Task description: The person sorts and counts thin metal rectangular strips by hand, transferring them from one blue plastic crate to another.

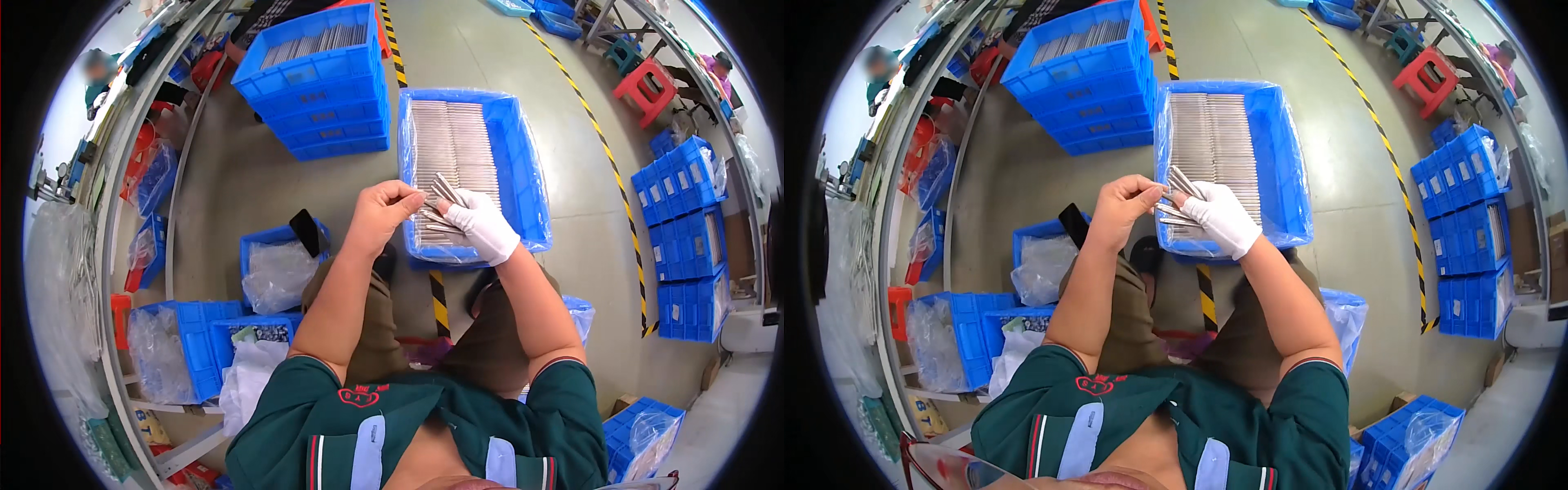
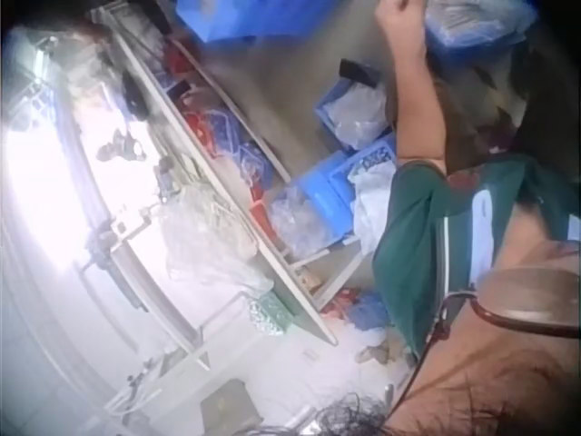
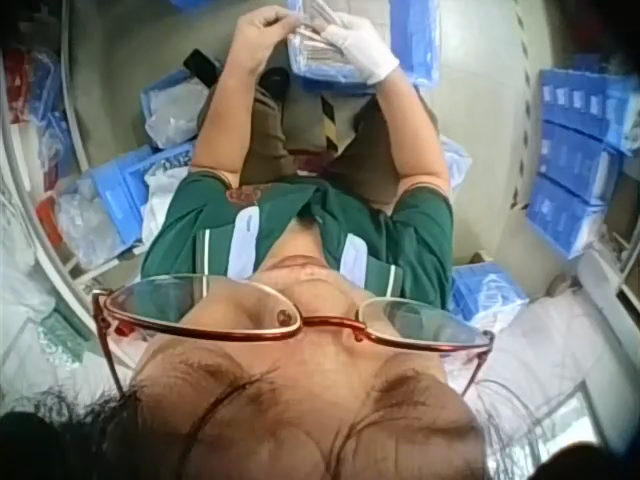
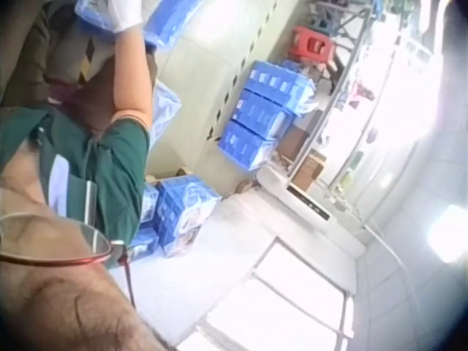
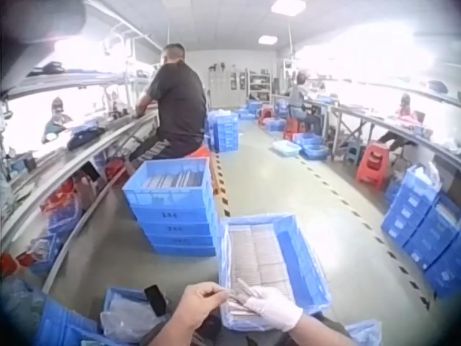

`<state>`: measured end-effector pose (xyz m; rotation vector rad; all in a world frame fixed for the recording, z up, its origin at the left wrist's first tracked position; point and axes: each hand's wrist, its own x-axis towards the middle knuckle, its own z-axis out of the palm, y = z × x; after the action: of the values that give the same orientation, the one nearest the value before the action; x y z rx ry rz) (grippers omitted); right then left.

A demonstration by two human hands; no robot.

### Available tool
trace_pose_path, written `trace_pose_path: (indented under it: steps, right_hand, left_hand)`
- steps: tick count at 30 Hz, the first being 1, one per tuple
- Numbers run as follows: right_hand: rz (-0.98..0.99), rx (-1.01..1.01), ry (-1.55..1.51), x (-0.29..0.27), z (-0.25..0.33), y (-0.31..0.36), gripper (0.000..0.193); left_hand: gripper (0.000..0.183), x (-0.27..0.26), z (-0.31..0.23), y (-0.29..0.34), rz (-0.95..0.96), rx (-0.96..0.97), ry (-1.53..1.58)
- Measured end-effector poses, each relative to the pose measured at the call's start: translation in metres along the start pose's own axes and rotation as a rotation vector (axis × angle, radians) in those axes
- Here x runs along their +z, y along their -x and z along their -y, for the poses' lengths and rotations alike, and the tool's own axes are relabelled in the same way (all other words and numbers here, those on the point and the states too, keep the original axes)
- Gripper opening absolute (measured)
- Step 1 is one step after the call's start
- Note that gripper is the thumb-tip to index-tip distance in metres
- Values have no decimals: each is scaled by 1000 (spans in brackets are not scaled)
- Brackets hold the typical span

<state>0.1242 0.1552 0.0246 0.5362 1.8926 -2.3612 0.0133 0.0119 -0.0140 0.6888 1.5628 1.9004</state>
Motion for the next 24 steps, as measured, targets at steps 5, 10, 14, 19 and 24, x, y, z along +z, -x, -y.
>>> trace_pose_path:
  steps: [5, 10, 14, 19, 24]
  right_hand:
    - [15, 38, -27, -2, -2, -1, 25]
    - [44, 115, -28, 4, -1, 2, 29]
    - [37, 79, 19, 1, -10, -3, 30]
    - [-52, 18, 145, 4, -15, -6, 29]
    - [-88, 12, 180, 7, -13, -5, 28]
  left_hand:
    - [13, -7, -7, -4, -95, 30, 104]
    - [12, -2, -7, -3, 4, -11, 147]
    - [10, -2, -7, -2, 94, -44, 135]
    - [8, 0, 4, -2, 25, 116, -102]
    - [8, 1, 4, -4, -71, 86, 28]
